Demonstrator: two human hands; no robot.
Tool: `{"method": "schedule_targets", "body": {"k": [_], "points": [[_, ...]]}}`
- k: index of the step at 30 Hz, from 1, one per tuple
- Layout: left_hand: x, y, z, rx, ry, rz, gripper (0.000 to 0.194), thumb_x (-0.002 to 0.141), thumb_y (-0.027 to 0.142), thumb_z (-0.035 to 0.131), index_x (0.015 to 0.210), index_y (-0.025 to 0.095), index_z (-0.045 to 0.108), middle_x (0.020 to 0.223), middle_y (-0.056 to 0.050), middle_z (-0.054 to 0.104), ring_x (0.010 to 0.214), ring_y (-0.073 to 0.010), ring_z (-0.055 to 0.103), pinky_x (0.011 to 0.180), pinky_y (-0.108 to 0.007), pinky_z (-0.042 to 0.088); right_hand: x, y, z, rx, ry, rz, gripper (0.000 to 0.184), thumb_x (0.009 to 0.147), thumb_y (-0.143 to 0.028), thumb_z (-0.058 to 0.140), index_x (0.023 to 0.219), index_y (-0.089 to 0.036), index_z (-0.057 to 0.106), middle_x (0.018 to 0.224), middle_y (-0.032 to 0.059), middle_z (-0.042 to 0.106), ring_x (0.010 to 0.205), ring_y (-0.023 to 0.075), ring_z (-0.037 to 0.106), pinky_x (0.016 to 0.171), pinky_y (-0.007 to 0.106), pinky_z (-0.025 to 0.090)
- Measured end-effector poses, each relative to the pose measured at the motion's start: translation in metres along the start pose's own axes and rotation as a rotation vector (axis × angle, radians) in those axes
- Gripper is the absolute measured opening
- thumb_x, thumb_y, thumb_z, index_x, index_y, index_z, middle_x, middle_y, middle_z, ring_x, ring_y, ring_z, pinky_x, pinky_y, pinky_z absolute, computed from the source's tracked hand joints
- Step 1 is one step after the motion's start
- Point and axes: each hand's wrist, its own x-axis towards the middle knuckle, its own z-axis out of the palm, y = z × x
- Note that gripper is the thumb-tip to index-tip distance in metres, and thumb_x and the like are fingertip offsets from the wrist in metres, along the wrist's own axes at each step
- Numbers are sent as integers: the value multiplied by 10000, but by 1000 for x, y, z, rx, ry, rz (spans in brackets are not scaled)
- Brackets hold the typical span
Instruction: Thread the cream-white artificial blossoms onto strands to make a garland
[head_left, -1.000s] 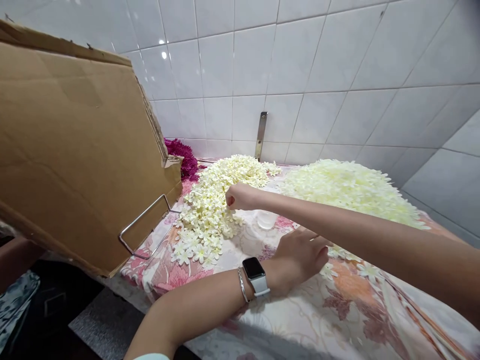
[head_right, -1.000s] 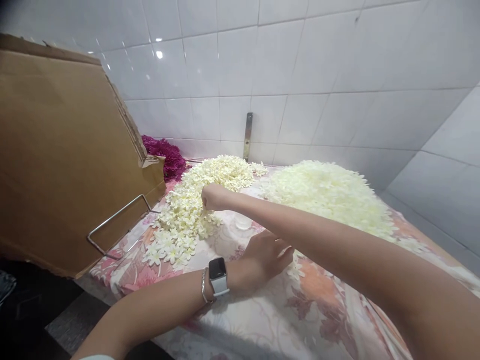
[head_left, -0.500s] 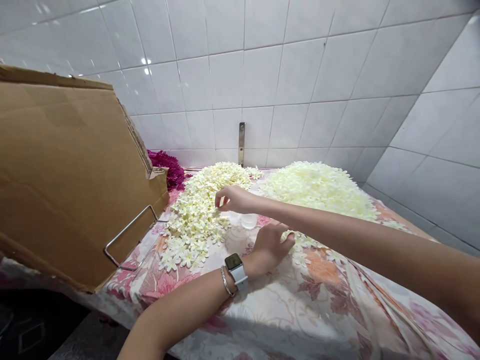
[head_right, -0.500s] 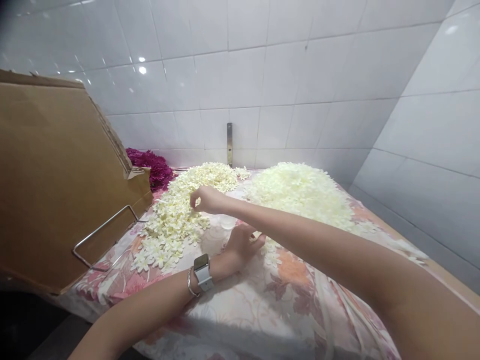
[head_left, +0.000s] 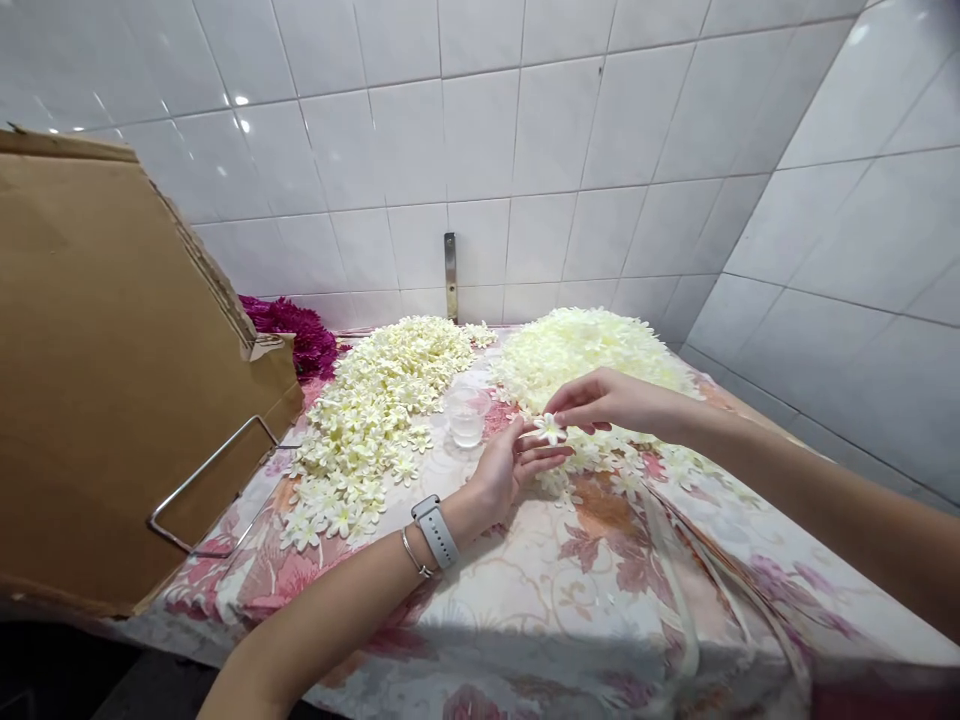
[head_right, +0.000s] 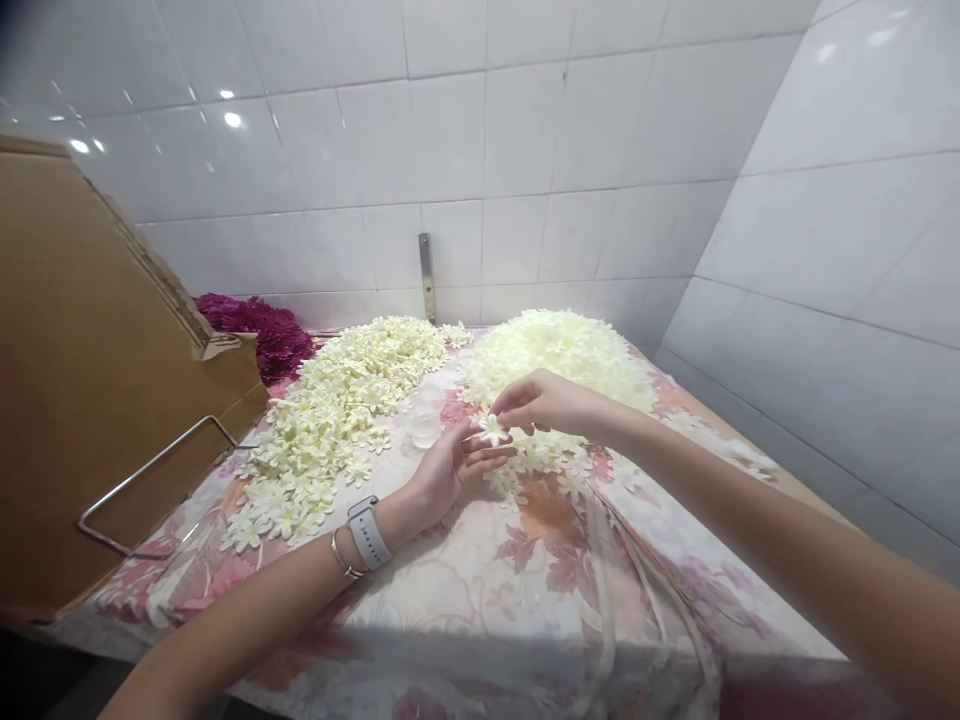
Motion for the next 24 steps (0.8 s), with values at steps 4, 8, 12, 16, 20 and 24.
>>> {"method": "schedule_targets", "body": {"k": [4,8,12,16,20,24], "points": [[-3,0,2,-71,-52,-61,209,869,189,441,796,106,618,800,-97,685,737,-169,680,835,-308,515,-5,12,14,-49,25,-4,202,737,-260,554,853,-123,648,675,48,627,559,120,500,518,259,382],[-5,-1,2,-114,-56,-37,130,800,99,530,729,116,637,784,-52,670,725,-127,656,865,-277,496,-4,7,20,-216,144,-20,141,737,-220,544,764,-132,651,768,95,666,669,175,559,590,292,408],[-3,-6,1,-171,-2,-11,181,782,81,542,610,135,558,634,5,583,631,-99,628,896,-304,483,19,-22,19,-388,231,-71,157,787,-173,513,829,-143,661,905,99,675,838,208,598,717,306,432],[1,-10,0,-216,59,-32,227,797,73,506,587,155,479,562,37,474,579,-105,626,885,-325,489,63,-64,30,-502,34,-108,207,836,-103,491,948,-154,657,997,69,664,938,170,592,819,273,441],[0,-7,-1,-229,80,-66,283,798,96,528,546,172,425,516,67,363,563,-126,645,866,-303,487,106,-88,56,-633,-272,25,242,873,-291,536,1062,-149,588,1083,63,604,920,182,596,788,371,500],[-5,-3,-1,-231,79,-95,297,801,97,520,531,166,419,516,67,342,604,-146,676,832,-255,482,129,-87,79,-688,-431,121,320,871,-321,535,1142,-149,545,1152,67,566,970,214,580,800,401,500]]}}
